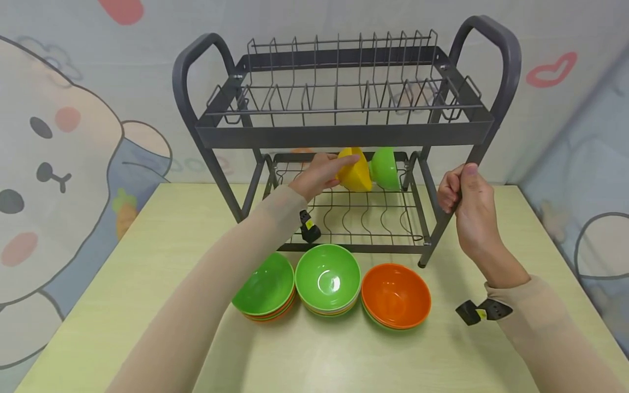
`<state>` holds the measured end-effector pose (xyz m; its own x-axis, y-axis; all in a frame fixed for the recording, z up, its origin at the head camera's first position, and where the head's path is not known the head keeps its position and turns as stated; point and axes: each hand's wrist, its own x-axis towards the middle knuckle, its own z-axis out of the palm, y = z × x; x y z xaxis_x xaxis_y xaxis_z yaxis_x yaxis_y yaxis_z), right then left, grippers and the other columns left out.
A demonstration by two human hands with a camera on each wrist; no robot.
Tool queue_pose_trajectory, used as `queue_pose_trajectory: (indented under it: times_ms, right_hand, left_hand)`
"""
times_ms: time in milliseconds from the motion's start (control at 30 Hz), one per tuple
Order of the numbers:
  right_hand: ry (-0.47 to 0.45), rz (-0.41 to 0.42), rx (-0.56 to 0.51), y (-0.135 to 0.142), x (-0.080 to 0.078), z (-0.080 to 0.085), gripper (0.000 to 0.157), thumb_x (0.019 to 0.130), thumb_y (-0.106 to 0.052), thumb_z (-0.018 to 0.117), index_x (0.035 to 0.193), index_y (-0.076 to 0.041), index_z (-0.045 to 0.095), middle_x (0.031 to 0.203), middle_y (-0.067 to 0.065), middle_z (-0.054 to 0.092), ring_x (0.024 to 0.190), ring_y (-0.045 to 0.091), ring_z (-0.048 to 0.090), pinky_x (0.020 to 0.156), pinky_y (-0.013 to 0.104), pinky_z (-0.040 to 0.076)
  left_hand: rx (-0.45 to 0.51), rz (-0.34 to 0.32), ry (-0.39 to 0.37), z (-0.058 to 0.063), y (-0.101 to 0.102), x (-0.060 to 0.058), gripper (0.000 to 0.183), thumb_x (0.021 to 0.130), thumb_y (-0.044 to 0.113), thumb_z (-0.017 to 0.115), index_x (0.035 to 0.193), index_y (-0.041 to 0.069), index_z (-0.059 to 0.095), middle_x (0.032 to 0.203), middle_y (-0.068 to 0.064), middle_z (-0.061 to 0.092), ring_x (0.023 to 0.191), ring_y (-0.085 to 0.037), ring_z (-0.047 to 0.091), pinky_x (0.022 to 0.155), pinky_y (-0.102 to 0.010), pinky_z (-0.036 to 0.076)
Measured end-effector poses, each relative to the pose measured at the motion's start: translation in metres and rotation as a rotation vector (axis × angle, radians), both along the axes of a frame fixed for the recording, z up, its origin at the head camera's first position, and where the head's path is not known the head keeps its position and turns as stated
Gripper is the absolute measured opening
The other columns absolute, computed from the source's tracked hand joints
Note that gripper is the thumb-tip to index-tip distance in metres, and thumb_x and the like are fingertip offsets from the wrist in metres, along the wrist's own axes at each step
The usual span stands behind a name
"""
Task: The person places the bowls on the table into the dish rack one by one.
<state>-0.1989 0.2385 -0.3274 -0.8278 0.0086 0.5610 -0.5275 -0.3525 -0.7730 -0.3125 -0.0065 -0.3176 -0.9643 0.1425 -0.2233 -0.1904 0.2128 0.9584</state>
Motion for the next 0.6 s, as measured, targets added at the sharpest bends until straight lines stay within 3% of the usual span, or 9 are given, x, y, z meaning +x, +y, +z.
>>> queue_pose_trajectory:
  times_ms: [367, 600]
  right_hand:
    - [0.007, 0.016, -0.013, 0.0, 0.0, 0.0, 0.047, 0.102, -0.041, 0.046, 0.077, -0.004, 0.032, 0.068, 0.006, 0.027, 0.059, 0.017, 0.025, 0.054, 0.028, 0.017]
    - [0.002, 0.005, -0.01, 0.0, 0.0, -0.001, 0.047, 0.102, -0.041, 0.046, 0.077, -0.004, 0.032, 0.068, 0.006, 0.028, 0.059, 0.017, 0.025, 0.054, 0.028, 0.017]
  left_hand:
    - [-0.002, -0.004, 0.069, -0.003, 0.007, -0.001, 0.044, 0.095, 0.033, 0.07, 0.12, -0.001, 0.06, 0.105, -0.007, 0.062, 0.095, -0.018, 0.064, 0.093, -0.036, 0.055]
    - [-0.127, 0.004, 0.137, -0.005, 0.013, -0.004, 0.044, 0.093, 0.041, 0.07, 0.113, 0.003, 0.062, 0.1, -0.005, 0.062, 0.089, -0.019, 0.064, 0.084, -0.031, 0.057]
